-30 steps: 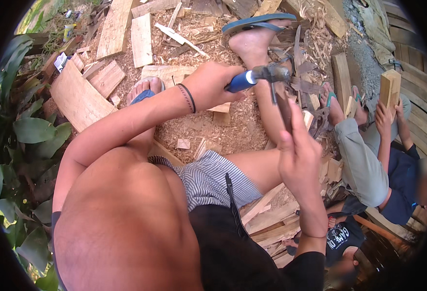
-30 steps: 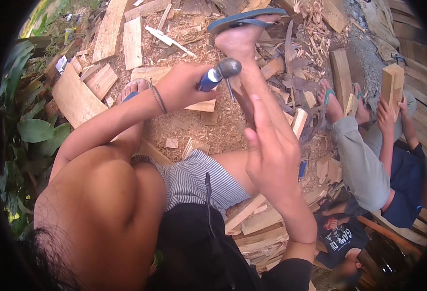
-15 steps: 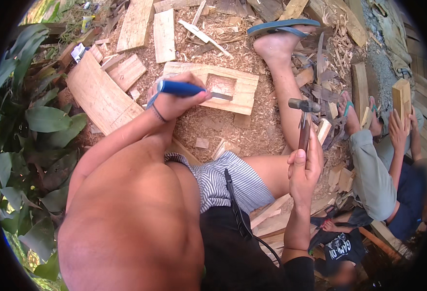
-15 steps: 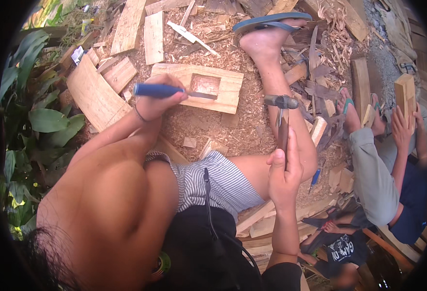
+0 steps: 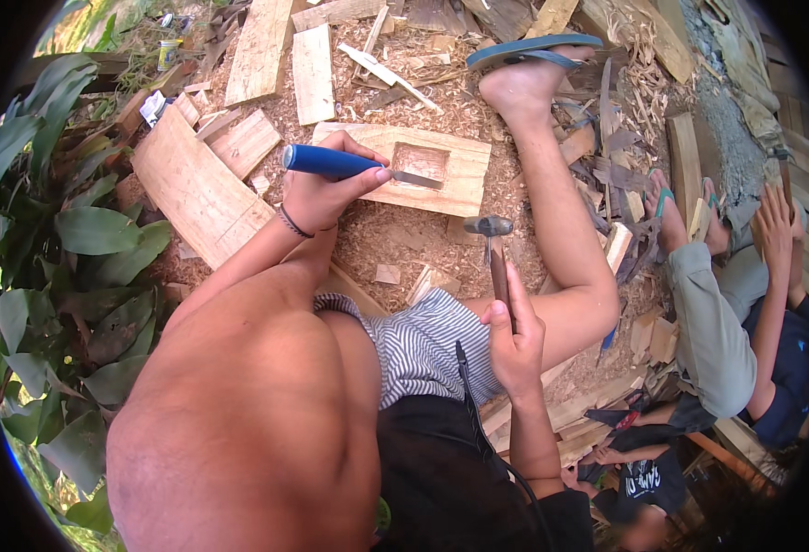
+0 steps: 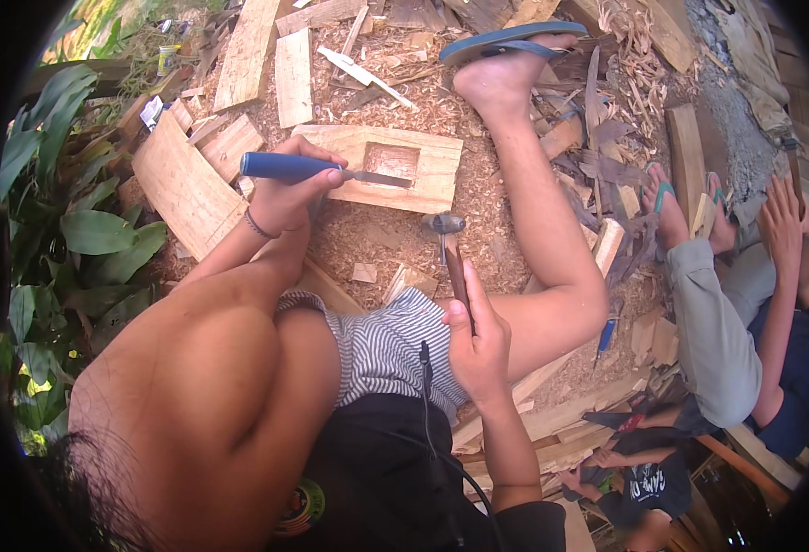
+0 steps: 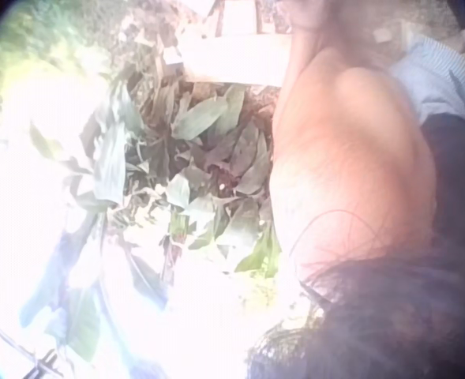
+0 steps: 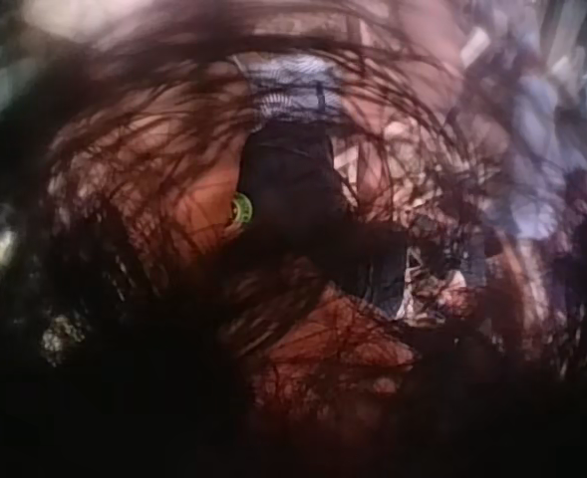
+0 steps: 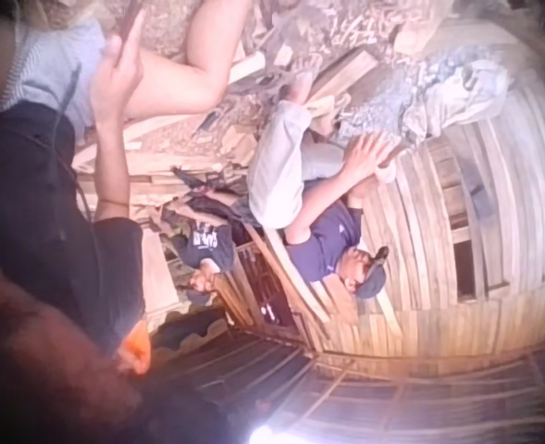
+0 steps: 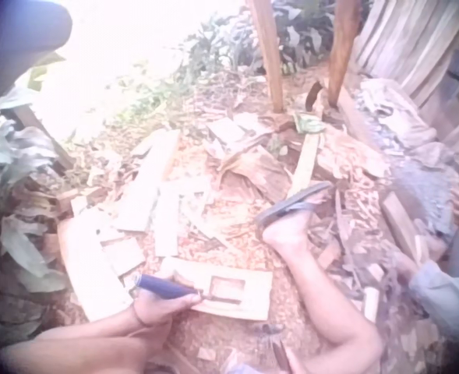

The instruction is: The person uses a hammer and a chisel to carve a rectangular recess into a block of wood while sitting on the ground.

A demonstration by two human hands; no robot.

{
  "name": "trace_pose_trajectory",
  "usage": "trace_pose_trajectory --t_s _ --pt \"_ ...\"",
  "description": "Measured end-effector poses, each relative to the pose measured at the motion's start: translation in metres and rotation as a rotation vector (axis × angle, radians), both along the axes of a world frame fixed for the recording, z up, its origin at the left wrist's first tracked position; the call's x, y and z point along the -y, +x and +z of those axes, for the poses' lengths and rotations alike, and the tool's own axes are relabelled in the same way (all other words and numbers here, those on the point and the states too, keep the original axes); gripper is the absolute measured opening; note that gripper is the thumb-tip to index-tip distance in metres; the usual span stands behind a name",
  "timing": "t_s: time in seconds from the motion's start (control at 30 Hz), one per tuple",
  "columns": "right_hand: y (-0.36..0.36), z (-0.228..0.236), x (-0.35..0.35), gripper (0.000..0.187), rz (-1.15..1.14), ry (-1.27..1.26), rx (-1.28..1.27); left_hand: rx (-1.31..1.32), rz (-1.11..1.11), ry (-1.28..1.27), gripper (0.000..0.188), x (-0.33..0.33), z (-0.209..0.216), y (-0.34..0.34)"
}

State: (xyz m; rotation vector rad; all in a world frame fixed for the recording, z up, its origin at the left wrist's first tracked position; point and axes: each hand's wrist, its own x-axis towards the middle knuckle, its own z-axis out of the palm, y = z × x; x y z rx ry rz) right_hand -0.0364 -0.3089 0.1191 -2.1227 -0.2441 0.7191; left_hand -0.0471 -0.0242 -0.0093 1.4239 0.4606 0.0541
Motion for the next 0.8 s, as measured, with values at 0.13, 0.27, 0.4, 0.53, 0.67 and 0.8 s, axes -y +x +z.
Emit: trace_pose_trajectory --t_s 0.13,0.27,0.4,0.53,0.67,0.8 --pt "0.006 0.001 -0.002 0.048 -0.012 -0.01 -0.026 0.018 -0.073 0.058 0.028 0.003 0.006 0.006" --pt "0.007 0.001 -0.003 0.047 -0.014 -0.012 -0.046 0.052 -0.044 0.053 0.028 0.007 0.005 0.009" --pt "0.004 0.001 -0.006 0.047 -0.014 -0.019 -0.054 0.049 -0.087 0.108 0.028 0.007 0.012 0.011" --pt "0.001 0.002 -0.008 0.046 -0.018 -0.023 -0.051 -0.003 -0.17 0.203 0.029 0.002 0.018 0.018" --pt "0.002 0.003 -0.009 0.046 -0.023 -0.012 -0.001 0.102 -0.243 0.183 0.03 0.003 0.02 0.032" --pt "0.019 0.009 -0.003 0.046 -0.001 -0.006 0.095 0.139 -0.451 0.232 0.034 -0.006 0.026 0.056"
